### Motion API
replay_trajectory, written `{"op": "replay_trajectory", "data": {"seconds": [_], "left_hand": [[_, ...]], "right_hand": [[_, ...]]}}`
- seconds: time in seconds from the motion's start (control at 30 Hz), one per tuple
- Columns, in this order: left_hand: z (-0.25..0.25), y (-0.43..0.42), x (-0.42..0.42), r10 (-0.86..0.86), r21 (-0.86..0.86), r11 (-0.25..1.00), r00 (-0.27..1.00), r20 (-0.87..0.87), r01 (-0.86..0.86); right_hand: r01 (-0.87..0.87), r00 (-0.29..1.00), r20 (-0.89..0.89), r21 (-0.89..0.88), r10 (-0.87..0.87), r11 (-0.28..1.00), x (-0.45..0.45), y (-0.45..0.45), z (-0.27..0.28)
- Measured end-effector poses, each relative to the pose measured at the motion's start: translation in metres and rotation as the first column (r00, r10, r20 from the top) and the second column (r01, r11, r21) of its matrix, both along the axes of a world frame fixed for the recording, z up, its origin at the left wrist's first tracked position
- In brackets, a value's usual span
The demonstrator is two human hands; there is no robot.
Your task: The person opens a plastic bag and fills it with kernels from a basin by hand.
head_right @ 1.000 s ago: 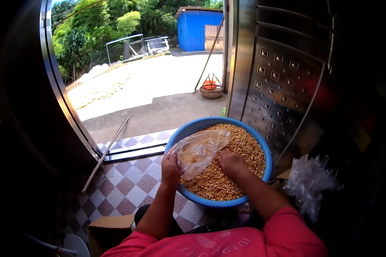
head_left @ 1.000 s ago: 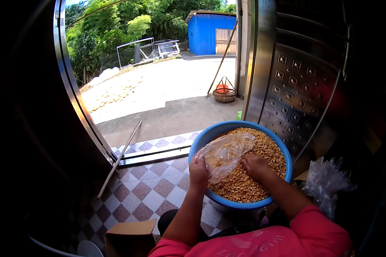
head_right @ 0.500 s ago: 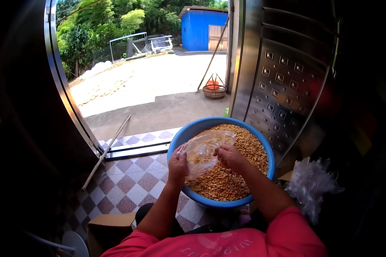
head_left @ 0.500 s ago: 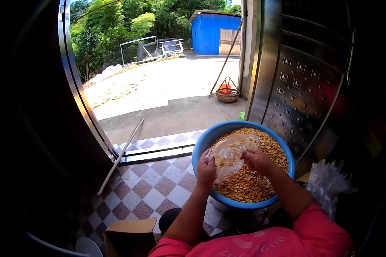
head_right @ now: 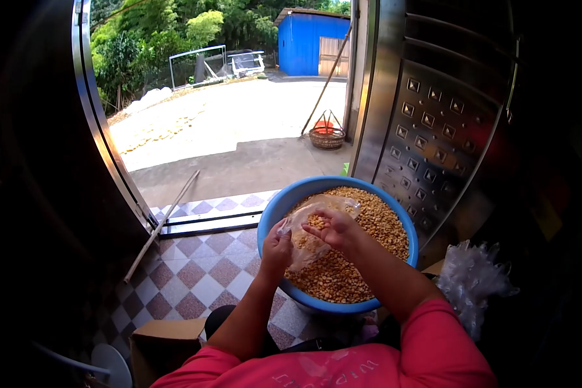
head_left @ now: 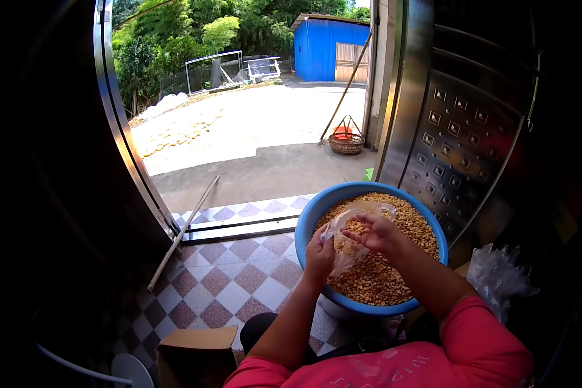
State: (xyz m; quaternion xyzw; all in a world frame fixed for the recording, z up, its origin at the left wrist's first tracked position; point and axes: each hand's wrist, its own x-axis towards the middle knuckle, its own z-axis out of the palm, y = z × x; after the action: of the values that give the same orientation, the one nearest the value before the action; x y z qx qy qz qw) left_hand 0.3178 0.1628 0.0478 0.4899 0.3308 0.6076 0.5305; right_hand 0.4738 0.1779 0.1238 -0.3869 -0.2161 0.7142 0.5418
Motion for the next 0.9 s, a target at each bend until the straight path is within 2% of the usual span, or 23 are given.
{"op": "replay_trajectory", "data": {"seconds": [0.07,0.13,0.2,0.3,0.5,0.63,0.73,0.8,0.83,0.9], "left_hand": [[-0.001,0.0,0.002,0.023,0.023,0.999,1.0,-0.018,-0.022],[0.002,-0.001,0.003,0.009,0.001,1.0,0.998,0.056,-0.01],[-0.001,0.0,0.001,-0.007,-0.005,1.0,1.0,0.027,0.007],[-0.003,0.003,0.001,-0.015,-0.012,1.0,1.0,0.005,0.015],[-0.01,0.009,0.003,-0.018,0.05,0.999,0.999,0.036,0.016],[-0.011,0.011,0.008,-0.021,0.068,0.998,0.996,0.092,0.015],[0.0,0.004,0.002,-0.054,-0.021,0.998,0.992,0.112,0.057],[-0.001,0.004,0.001,-0.054,-0.015,0.998,0.99,0.133,0.056],[0.0,0.004,0.002,-0.051,-0.001,0.999,0.987,0.155,0.052],[0.003,0.001,0.003,-0.031,0.022,0.999,0.985,0.169,0.027]], "right_hand": [[-0.044,0.999,0.013,0.011,0.044,0.999,0.011,0.006,-0.006],[-0.088,0.996,0.024,0.023,0.087,0.996,0.017,0.006,-0.007],[-0.137,0.988,0.092,0.103,0.128,0.985,0.02,0.001,-0.005],[-0.143,0.974,0.194,0.121,0.118,0.982,0.024,-0.002,-0.007],[-0.164,0.962,0.255,0.237,0.101,0.958,0.039,-0.013,-0.006],[-0.213,0.951,0.275,0.249,0.142,0.945,0.047,-0.014,-0.015],[-0.179,0.947,0.306,0.257,0.096,0.95,0.048,-0.018,-0.019],[-0.198,0.899,0.434,0.268,0.065,0.943,0.053,-0.024,-0.018],[-0.188,0.899,0.433,0.244,0.067,0.951,0.057,-0.029,-0.014],[-0.302,0.734,0.675,0.225,0.075,0.926,0.064,-0.043,-0.009]]}}
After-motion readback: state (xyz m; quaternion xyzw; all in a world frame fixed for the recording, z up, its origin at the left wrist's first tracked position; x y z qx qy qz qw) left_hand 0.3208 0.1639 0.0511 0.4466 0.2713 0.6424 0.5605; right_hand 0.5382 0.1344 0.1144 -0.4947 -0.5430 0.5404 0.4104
